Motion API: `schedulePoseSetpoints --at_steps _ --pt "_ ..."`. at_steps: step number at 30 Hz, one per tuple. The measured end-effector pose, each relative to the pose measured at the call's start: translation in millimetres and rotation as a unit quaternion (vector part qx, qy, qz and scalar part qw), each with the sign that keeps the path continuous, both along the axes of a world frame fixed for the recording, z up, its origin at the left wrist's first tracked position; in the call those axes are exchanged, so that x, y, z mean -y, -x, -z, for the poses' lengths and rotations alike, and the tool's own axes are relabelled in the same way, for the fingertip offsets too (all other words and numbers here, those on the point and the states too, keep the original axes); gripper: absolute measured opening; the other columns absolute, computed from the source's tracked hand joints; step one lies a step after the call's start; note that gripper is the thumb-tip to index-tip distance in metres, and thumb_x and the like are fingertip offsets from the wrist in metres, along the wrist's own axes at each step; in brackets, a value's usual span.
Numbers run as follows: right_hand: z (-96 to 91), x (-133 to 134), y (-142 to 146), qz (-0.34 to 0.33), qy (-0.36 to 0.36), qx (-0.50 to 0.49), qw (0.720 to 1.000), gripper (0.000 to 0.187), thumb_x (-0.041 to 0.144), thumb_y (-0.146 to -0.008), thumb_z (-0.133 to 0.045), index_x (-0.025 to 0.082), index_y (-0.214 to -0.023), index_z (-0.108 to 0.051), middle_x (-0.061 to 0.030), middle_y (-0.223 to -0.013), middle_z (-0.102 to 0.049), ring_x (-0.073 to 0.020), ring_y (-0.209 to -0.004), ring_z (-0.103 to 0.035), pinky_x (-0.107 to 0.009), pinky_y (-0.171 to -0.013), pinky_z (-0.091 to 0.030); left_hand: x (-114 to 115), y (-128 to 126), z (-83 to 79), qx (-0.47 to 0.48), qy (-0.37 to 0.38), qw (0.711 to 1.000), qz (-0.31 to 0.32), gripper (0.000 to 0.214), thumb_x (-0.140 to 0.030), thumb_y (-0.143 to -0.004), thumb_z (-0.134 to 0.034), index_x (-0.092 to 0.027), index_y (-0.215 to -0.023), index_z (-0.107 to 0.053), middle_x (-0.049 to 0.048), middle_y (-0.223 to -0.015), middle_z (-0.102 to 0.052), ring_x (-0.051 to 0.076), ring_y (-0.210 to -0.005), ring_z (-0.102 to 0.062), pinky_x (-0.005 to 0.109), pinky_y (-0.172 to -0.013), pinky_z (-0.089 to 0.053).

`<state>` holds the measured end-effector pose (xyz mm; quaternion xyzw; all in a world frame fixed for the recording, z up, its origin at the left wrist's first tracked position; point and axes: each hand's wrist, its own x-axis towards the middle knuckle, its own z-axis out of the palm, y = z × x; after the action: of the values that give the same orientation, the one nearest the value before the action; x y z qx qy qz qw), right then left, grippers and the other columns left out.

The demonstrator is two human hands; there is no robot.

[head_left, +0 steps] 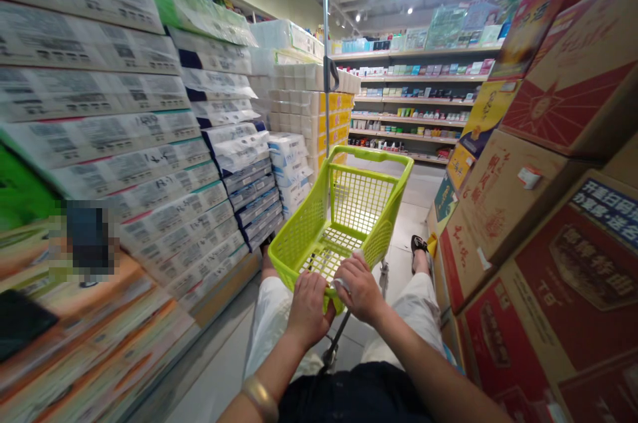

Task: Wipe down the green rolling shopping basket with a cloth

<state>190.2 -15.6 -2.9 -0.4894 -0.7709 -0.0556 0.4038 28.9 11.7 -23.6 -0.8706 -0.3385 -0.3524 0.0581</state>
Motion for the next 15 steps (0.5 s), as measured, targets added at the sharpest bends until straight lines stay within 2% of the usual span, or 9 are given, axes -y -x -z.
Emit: schedulePoseSetpoints --at_steps 4,6,10,13,15 --pt "-10.6 -28.9 -36.4 0.049 -0.002 -0.017 0.999 0.014 0.025 -0.090 -0.042 0.022 -0.083 -0.055 -0.0032 -0.082 -0.058 -0.0195 -0.089 -0.052 -0.043 -0.104 -0.033 0.5 -1.4 -1.9 0.001 0.017 1.000 -0.008 0.022 -0.020 -0.069 -0.055 -0.019 -0.089 -0.047 0.0062 -0.088 -0.054 0.025 -0.091 -0.052 0.048 -0.099 -0.040" --pt "-11.0 -36.9 -42.7 0.084 -0.007 -0.050 0.995 0.016 0.025 -0.091 -0.041 0.022 -0.084 -0.054 -0.0039 -0.084 -0.058 -0.0201 -0.091 -0.052 -0.044 -0.105 -0.032 0.9 -3.1 -2.5 0.003 0.025 1.000 -0.007 0.021 -0.021 -0.069 -0.055 -0.020 -0.088 -0.046 0.0059 -0.087 -0.054 0.025 -0.090 -0.052 0.048 -0.100 -0.040" --pt "-1.1 -20.7 -16.2 0.092 -0.015 -0.073 0.993 0.015 0.023 -0.090 -0.041 0.022 -0.085 -0.054 -0.0040 -0.087 -0.058 -0.0203 -0.098 -0.051 -0.046 -0.109 -0.026 0.8 -4.4 -1.7 0.009 0.023 1.000 -0.009 0.021 -0.020 -0.069 -0.054 -0.020 -0.088 -0.046 0.0060 -0.087 -0.054 0.025 -0.090 -0.053 0.048 -0.099 -0.040" --pt "5.1 -0.4 6.5 0.033 -0.007 -0.033 0.999 0.012 0.023 -0.089 -0.044 0.022 -0.087 -0.055 -0.0036 -0.088 -0.059 -0.0201 -0.101 -0.051 -0.045 -0.110 -0.026 -0.3 -2.3 -0.4 0.008 0.013 1.000 0.003 0.020 -0.022 -0.071 -0.053 -0.020 -0.089 -0.046 0.0064 -0.087 -0.054 0.025 -0.089 -0.053 0.048 -0.097 -0.041" --pt "4.1 2.1 5.9 0.001 0.001 0.002 1.000 0.011 0.023 -0.088 -0.045 0.023 -0.087 -0.057 -0.0033 -0.086 -0.059 -0.0199 -0.099 -0.051 -0.044 -0.109 -0.028 -1.1 -0.7 -0.1 0.004 0.011 1.000 0.006 0.020 -0.023 -0.071 -0.053 -0.020 -0.090 -0.046 0.0067 -0.088 -0.055 0.026 -0.090 -0.053 0.049 -0.096 -0.041"
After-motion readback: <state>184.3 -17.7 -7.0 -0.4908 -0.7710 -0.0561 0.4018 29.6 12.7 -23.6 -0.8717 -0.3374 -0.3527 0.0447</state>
